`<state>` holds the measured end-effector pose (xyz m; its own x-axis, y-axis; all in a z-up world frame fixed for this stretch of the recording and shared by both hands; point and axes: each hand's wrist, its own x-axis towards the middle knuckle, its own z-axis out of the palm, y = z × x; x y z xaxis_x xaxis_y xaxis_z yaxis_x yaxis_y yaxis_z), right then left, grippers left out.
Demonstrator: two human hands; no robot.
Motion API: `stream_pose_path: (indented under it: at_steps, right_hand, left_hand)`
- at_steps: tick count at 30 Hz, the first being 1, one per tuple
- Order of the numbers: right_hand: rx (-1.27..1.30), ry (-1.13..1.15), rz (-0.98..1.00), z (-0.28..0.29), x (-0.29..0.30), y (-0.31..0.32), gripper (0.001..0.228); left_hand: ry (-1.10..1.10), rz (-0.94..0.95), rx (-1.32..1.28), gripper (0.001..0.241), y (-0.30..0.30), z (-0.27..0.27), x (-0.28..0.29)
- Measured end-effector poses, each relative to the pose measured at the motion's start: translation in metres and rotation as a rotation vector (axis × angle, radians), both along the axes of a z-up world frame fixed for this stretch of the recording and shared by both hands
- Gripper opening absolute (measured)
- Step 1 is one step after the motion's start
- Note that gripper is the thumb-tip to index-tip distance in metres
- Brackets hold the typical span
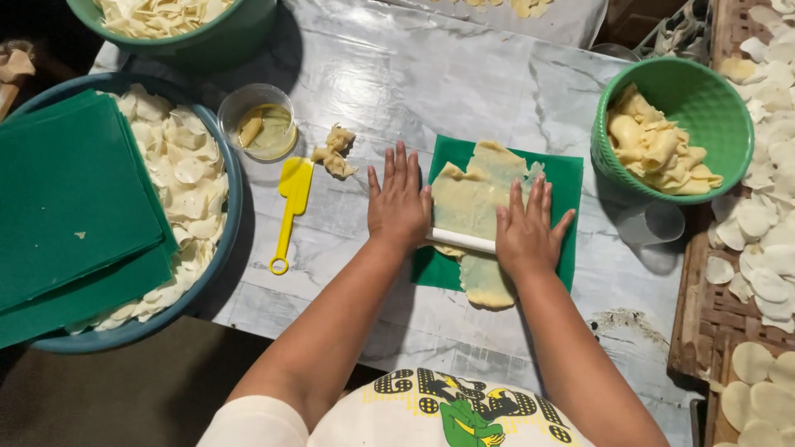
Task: Rolling out small pieces of dough into thin sheets using a rolling pin on a mat
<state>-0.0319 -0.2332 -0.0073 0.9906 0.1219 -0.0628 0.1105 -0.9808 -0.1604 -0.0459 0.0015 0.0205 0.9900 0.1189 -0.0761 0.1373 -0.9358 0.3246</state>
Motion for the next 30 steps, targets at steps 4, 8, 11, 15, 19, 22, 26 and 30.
stream_pose_path:
  at_steps: [4,8,11,15,19,22,26,30]
  right_hand:
    - [-0.046,-0.030,0.022,0.016,-0.042,0.004,0.063]
    - [-0.038,-0.114,0.106,0.018,-0.085,-0.001,0.062]
    - [-0.023,-0.136,0.163,0.012,-0.116,-0.009,0.064]
    - [-0.039,0.009,0.178,0.014,-0.117,-0.014,0.069]
    - [-0.065,0.041,0.131,0.011,-0.077,-0.009,0.071]
    - [-0.045,0.056,0.138,0.018,-0.082,-0.010,0.070]
    - [0.090,-0.137,0.241,0.002,-0.131,-0.029,0.058]
    - [0.433,-0.293,0.332,-0.001,-0.139,-0.056,0.047]
  left_hand:
    - [-0.068,-0.044,0.010,0.067,-0.006,-0.002,-0.042]
    - [-0.126,-0.054,0.056,0.065,-0.008,-0.018,-0.083]
    - [-0.096,-0.074,0.046,0.064,-0.008,-0.028,-0.113]
    - [0.030,-0.088,0.023,0.064,-0.007,-0.027,-0.116]
    - [0.032,-0.076,-0.008,0.064,-0.007,-0.013,-0.076]
    - [0.083,-0.073,-0.012,0.069,-0.005,-0.016,-0.078]
    - [-0.286,-0.179,-0.071,0.061,0.001,-0.032,-0.133]
    - [-0.442,-0.200,-0.169,0.046,0.010,-0.048,-0.152]
